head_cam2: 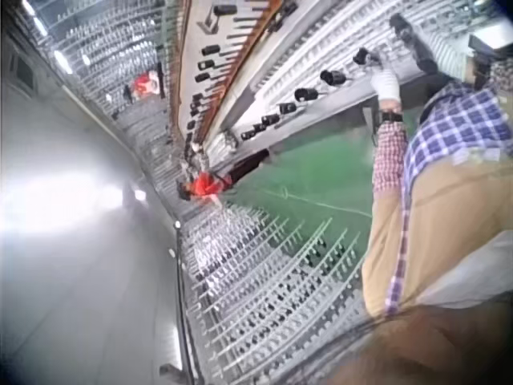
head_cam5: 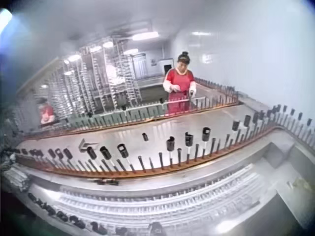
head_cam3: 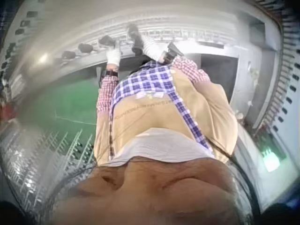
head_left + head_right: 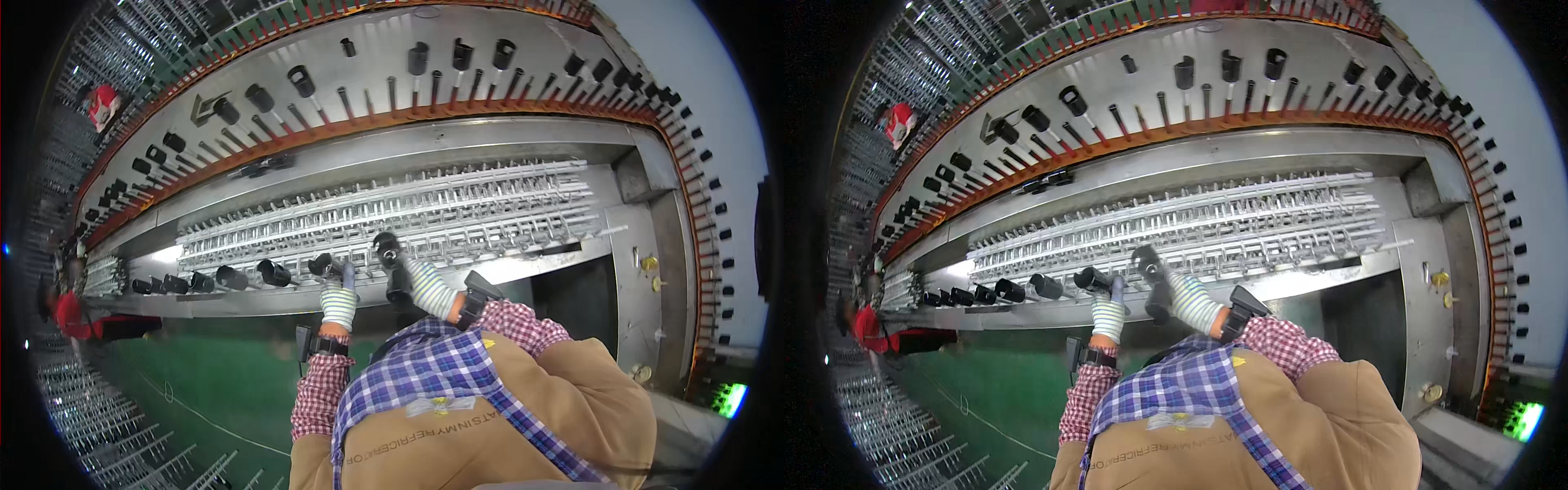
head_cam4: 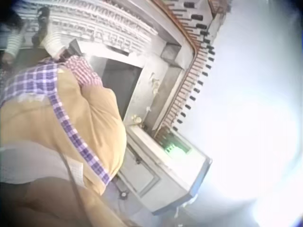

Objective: Hanging black cylindrical parts onto a moving rack system in a manufacturing facility.

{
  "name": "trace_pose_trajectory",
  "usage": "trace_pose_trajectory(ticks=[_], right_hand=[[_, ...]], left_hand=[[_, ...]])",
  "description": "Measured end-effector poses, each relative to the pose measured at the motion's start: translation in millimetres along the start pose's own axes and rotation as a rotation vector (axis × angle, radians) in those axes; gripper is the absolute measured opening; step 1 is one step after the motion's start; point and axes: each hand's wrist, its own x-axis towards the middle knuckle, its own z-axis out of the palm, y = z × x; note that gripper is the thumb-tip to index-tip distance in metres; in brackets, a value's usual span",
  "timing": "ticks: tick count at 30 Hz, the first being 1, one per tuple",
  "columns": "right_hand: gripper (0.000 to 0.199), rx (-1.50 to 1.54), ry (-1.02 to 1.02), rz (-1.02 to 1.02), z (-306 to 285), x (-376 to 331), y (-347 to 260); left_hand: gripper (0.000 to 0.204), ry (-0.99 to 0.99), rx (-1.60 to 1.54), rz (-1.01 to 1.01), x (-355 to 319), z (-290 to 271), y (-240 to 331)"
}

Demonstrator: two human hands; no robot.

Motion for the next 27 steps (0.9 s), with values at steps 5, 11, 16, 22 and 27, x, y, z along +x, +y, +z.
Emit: trace_pose_trajectory(ticks=[5, 11, 16, 22, 27], right_hand=[[0.027, 0.476, -0.004, 0.134, 4.6, 3.7, -22.1], [0.045, 0.174, 0.154, 0.359, -31.9, -15.4, -71.4], [0.044, -0.142, 0.056, 0.603, -46.7, -11.7, -77.8], [0.045, -0.301, 0.01, 0.611, -89.2, -19.8, -53.9], [0.058, -0.09, -0.118, 0.266, -106.4, -25.5, -22.6]], left_hand=[[0.071, -0.077, -0.086, 0.048, 2.1, -18.5, 21.6], [0.069, -0.025, -0.088, 0.074, 9.9, -13.3, 22.5], [0.068, 0.093, -0.162, 0.149, 11.5, 5.7, 3.8], [0.062, 0.145, -0.258, 0.138, 14.4, 9.4, 5.0], [0.04, 0.154, -0.645, -0.187, -9.7, 3.7, 41.0]])
